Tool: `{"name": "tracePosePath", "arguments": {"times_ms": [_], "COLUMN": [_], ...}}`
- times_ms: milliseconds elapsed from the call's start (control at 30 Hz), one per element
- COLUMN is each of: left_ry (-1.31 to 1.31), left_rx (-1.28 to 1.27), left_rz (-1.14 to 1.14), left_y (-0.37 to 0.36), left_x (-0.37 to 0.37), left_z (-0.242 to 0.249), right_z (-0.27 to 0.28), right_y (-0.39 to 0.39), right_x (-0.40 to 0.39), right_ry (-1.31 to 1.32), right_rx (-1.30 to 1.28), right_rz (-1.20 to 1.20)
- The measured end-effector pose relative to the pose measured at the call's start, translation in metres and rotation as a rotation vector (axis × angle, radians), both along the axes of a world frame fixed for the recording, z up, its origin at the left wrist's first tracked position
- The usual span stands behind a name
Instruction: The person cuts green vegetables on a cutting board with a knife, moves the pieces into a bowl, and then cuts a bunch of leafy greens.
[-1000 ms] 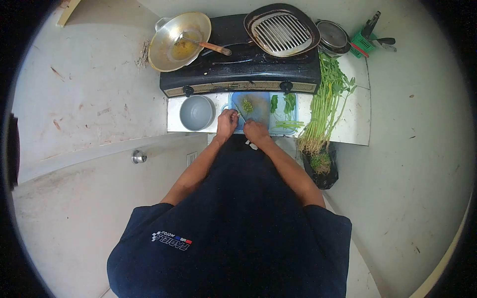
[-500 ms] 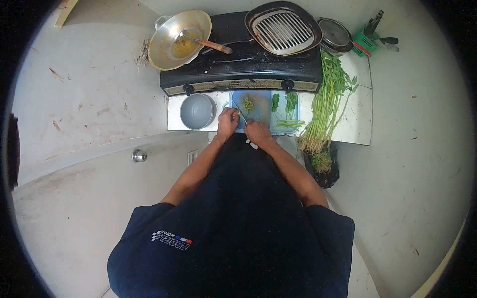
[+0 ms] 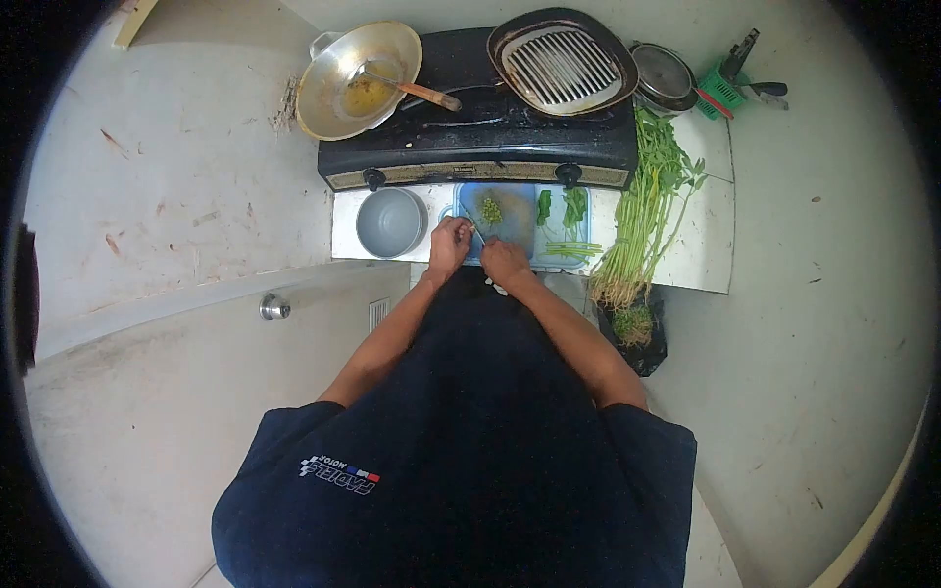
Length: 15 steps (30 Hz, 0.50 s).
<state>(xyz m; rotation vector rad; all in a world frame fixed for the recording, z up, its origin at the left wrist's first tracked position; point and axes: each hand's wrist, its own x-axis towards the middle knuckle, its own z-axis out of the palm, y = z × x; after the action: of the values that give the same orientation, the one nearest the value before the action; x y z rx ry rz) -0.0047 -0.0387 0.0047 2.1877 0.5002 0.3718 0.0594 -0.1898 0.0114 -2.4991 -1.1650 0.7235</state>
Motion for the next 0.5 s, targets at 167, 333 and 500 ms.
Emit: {"name": "tracePosePath", "arguments": {"times_ms": [167,333,500], "left_ry": [-0.009,0.008,0.015], "left_rx": [0.008,-0.022,-0.021], "left_rz": [-0.017,-0.026,-0.021], "left_y": [0.002,0.002,0.001], "left_x": [-0.001,-0.002,-0.002], "left_z": [-0.005,0.002,0.005], "right_z": [-0.005,0.006,-0.004], "right_y": [-0.009,-0.01,-0.008], "right_x": [-0.004,-0.002,0.002], "right_ry": [0.011,0.049,0.021], "right_rx": [-0.02,-0.009,-0.012], "right_rz": [0.022,-0.009,-0.051]}}
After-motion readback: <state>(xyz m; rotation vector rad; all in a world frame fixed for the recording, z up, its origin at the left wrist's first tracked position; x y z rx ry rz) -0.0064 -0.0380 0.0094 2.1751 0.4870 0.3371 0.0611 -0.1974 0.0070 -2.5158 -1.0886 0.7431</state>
